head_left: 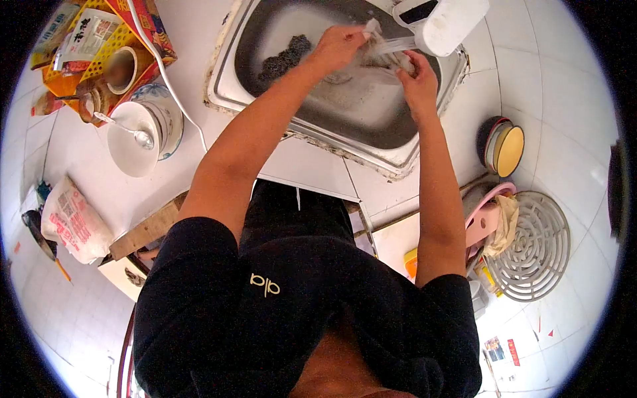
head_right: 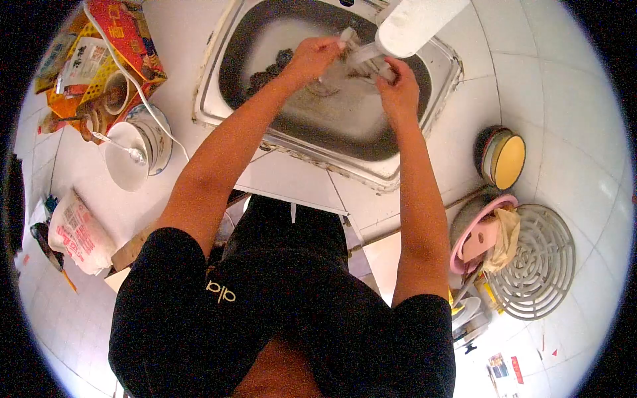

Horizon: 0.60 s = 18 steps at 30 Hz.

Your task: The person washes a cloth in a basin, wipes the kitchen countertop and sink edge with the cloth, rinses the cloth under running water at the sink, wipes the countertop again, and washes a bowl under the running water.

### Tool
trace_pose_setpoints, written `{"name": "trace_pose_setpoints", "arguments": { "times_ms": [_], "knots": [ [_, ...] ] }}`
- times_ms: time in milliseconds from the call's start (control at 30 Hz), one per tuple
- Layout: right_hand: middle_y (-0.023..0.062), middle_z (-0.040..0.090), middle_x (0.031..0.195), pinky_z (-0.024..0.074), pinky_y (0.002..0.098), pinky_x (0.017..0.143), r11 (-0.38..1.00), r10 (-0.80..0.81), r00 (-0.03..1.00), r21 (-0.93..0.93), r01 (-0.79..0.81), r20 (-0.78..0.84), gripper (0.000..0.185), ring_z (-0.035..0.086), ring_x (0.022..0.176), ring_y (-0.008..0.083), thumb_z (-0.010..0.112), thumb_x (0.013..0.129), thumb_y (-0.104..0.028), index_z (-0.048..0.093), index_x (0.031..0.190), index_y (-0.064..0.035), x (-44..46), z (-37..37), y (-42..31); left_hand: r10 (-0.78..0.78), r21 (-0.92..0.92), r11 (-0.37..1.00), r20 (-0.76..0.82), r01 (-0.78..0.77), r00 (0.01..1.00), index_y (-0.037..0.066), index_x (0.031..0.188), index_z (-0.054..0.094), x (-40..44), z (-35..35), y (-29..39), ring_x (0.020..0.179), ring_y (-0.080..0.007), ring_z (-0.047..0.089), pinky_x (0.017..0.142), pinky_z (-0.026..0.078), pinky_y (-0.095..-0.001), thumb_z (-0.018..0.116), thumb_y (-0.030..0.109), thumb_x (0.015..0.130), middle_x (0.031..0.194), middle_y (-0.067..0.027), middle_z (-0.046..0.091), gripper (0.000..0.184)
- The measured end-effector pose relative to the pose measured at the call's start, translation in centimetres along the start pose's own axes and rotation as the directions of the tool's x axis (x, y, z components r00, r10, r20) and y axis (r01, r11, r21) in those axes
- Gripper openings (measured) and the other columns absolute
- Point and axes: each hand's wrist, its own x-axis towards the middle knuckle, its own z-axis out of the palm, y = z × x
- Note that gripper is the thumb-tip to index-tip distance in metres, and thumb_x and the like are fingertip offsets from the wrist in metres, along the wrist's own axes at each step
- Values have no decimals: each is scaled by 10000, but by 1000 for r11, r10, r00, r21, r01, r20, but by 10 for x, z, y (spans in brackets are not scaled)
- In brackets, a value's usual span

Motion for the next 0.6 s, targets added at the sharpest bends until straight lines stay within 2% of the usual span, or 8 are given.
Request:
{"name": "trace_pose_setpoints", "arguments": {
  "times_ms": [100,200,300,333,433,500,567,600],
  "knots": [
    [124,637,1043,458,356,883,984,-88,987,-168,64,-138,381,603,981,269,658,765,-25,610,1141,-63,1,-10,22,228,97,973,-338,-207,913,25,926,628,-1,-7,18,601,-185,475,612,440,-343,568,276,897,678,-115,578,259],
    [133,626,1082,454,373,916,974,-36,982,-226,-8,-188,379,597,995,272,637,808,-56,576,1182,-40,1,-10,36,257,14,965,-269,-263,928,20,885,617,-6,0,42,577,-226,466,592,438,-340,563,246,896,679,-119,581,233],
    [138,604,1147,445,393,945,968,174,941,224,-109,-292,387,580,1049,279,573,886,-212,533,1224,-28,1,31,67,192,-52,977,-210,-207,959,33,918,651,-17,33,57,618,-283,546,624,463,-383,570,267,876,714,-149,610,251],
    [140,595,1171,441,400,957,879,290,925,449,-157,-244,411,573,1071,283,547,908,-267,519,1238,-25,-1,41,66,176,85,982,-94,-168,980,52,948,669,-18,48,56,676,-310,585,653,477,-409,576,286,862,756,-163,631,266],
    [142,559,1259,422,422,1009,105,493,827,925,-366,272,515,531,1172,307,413,940,-445,510,1256,-49,-22,51,14,285,234,929,46,-288,957,83,1045,683,-46,78,67,790,-320,643,745,498,-414,584,323,867,879,-190,670,315],
    [133,561,1258,422,430,1014,-211,-81,940,916,-342,333,496,530,1175,300,413,940,-418,509,1259,-50,-18,56,65,304,174,929,142,-326,942,100,1093,679,-56,76,78,848,-317,650,800,497,-402,584,326,872,943,-204,674,330],
    [132,568,1246,428,437,1011,-320,-213,923,869,-377,321,476,535,1168,293,416,939,-390,512,1252,-46,-20,51,48,202,58,971,306,-230,930,122,1121,675,-57,49,94,909,-327,644,846,488,-402,583,314,865,991,-218,664,333],
    [136,573,1235,434,439,1005,-285,-53,928,885,-369,370,464,539,1160,290,419,938,-376,515,1245,-42,-23,40,30,128,131,979,217,-159,968,140,1178,642,-55,36,92,960,-334,627,871,479,-396,580,293,858,1067,-213,645,360]
  ]
}}
